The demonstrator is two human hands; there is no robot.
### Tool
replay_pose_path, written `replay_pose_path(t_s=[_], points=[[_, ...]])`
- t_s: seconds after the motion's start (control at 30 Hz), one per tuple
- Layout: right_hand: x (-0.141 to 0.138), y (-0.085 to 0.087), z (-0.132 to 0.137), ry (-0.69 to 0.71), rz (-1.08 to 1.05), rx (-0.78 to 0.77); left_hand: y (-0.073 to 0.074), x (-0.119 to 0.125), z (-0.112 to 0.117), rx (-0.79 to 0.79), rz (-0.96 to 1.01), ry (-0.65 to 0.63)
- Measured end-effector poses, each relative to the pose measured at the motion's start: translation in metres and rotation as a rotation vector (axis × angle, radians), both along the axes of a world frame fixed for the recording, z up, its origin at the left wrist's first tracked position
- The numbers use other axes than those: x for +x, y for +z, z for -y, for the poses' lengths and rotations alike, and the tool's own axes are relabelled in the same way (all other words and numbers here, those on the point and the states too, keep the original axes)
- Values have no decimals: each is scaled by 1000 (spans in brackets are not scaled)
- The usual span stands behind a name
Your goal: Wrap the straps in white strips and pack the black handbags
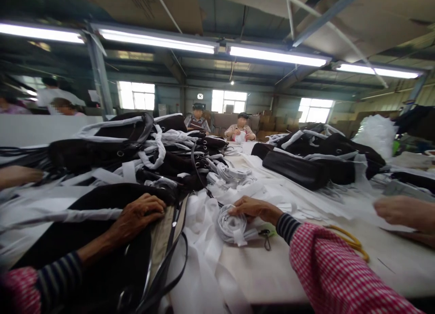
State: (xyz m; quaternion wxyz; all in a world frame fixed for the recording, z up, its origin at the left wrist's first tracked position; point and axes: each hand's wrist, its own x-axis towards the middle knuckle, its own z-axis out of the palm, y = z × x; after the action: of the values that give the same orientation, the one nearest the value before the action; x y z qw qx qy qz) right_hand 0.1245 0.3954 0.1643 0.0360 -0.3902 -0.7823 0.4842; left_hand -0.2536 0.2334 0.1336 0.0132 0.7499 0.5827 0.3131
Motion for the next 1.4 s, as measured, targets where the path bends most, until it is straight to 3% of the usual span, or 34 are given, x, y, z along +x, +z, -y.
replay_pose_path(t_s=[0.13, 0.23, 0.37, 0.63, 0.97, 1.07, 1.2, 1.4], points=[[-5, 26, 0, 106, 108, 441, -3, -1, -1, 12, -3, 1], [-9, 47, -2, 22, 0, 671, -5, -3, -2, 4, -8, 4], [-11, 55, 0, -10, -127, 613, -8, -7, -5, -10, -15, 18], [-7, 30, 12, 73, -228, 499, -11, -10, -8, -1, -20, 23], [-4, 19, 17, -81, -297, 410, -8, -1, -4, 8, -3, 32], [-23, 17, 13, -57, -313, 404, -8, 2, -3, 18, 1, 29], [-65, 25, 6, -18, -330, 543, -9, 4, -2, 19, 4, 26], [-131, 43, -8, -114, 46, 914, -10, 4, 0, 16, 18, 6]])
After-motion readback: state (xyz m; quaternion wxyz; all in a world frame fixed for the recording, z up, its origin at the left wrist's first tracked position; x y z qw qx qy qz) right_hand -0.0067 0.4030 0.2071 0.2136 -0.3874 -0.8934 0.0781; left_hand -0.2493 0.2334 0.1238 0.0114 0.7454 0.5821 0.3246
